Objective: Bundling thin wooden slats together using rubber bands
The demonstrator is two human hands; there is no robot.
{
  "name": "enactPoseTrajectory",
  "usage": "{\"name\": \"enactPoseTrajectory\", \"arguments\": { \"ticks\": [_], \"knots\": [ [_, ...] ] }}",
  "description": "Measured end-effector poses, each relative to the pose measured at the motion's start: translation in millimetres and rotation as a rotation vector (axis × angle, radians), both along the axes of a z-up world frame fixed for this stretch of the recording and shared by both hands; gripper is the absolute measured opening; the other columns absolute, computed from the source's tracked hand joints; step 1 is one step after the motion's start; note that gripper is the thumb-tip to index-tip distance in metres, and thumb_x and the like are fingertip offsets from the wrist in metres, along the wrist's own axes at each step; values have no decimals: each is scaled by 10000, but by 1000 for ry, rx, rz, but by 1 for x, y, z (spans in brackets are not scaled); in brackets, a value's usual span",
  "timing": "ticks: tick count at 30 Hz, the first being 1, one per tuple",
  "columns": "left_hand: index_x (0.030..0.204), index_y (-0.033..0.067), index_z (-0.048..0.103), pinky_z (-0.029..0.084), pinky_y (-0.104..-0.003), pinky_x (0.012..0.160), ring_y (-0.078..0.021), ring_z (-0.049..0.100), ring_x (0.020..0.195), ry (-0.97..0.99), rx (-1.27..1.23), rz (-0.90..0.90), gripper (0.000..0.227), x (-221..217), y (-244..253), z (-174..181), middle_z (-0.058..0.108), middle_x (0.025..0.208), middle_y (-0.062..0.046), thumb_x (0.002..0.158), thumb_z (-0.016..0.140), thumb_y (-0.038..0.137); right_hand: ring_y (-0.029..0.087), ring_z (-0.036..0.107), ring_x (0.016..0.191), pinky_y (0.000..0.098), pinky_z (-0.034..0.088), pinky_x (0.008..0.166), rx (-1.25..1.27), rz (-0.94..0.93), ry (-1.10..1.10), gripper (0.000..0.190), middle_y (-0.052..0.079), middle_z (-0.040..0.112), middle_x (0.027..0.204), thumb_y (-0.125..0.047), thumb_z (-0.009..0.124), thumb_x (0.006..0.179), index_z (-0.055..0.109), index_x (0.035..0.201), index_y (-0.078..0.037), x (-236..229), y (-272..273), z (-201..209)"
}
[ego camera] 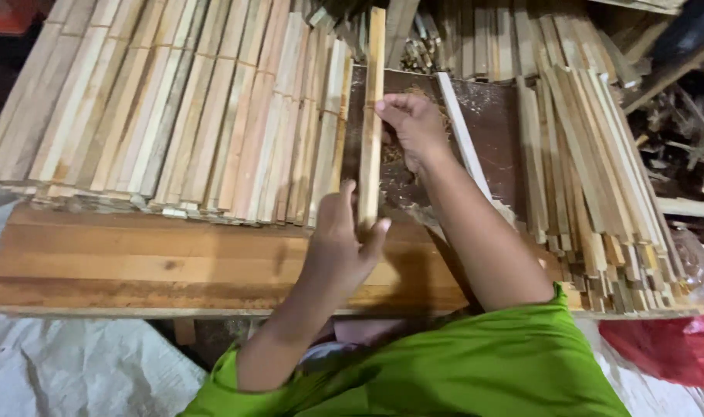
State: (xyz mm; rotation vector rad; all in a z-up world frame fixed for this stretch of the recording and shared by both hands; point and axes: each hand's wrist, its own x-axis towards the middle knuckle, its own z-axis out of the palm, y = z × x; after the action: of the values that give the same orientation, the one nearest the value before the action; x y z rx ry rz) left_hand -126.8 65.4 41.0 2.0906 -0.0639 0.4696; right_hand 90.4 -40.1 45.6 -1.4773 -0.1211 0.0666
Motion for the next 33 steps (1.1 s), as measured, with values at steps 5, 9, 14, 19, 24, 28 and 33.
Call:
{"name": "enactPoseTrajectory", "arguments": {
  "ticks": [5,9,14,19,24,28,33],
  "knots": [
    [1457,22,483,656,-445,523,-355,748,698,231,246,173,471,-18,34,-15,505,1281,-295,1045,510,249,154,721,658,281,667,570,-28,61,15,346,80,674,820,-141,829,857,657,1092,46,18,56,-38],
    [1163,105,686,567,-412,355,-321,717,494,-18,547,375,280,-22,45,-19,632,1198,-145,996,595,310,92,749,707,281,624,653,-561,9,-174,254,-66,754,777,-333,803,847,772,1066,-208,31,69,-51],
    [1100,46,684,559,-350,330,-238,700,460,-51,622,384,256,-18,45,-17,604,1160,-151,1029,593,275,140,765,847,316,608,791,-664,-21,-250,223,-46,779,887,-293,776,817,790,1038,-267,26,80,-49],
    [1106,114,733,547,-332,365,-227,704,513,-204,690,479,291,-12,44,-33,644,1161,-93,992,614,355,178,780,882,359,623,809,-661,-42,-286,260,0,791,949,-349,808,838,779,1065,-227,30,77,-54],
    [1165,63,690,594,-333,453,-205,704,561,-202,667,448,381,-16,40,-16,628,1133,-135,961,702,385,244,730,1037,378,594,896,-399,185,-332,365,159,761,1115,-210,780,902,723,1216,-33,5,39,-26],
    [1210,76,662,573,-313,416,-153,667,478,-155,710,447,405,-14,38,-40,623,1152,-110,998,651,421,461,689,1073,506,569,918,-473,286,-446,408,325,699,1136,-131,787,899,678,1241,64,-25,-23,-6],
    [1226,70,666,610,-312,481,-211,722,590,-294,511,357,430,-13,19,-17,602,1100,-143,931,764,367,412,724,968,479,609,793,-1086,9,-510,361,200,745,1049,-215,791,896,749,1214,-48,-56,-135,-10]
  ]
}}
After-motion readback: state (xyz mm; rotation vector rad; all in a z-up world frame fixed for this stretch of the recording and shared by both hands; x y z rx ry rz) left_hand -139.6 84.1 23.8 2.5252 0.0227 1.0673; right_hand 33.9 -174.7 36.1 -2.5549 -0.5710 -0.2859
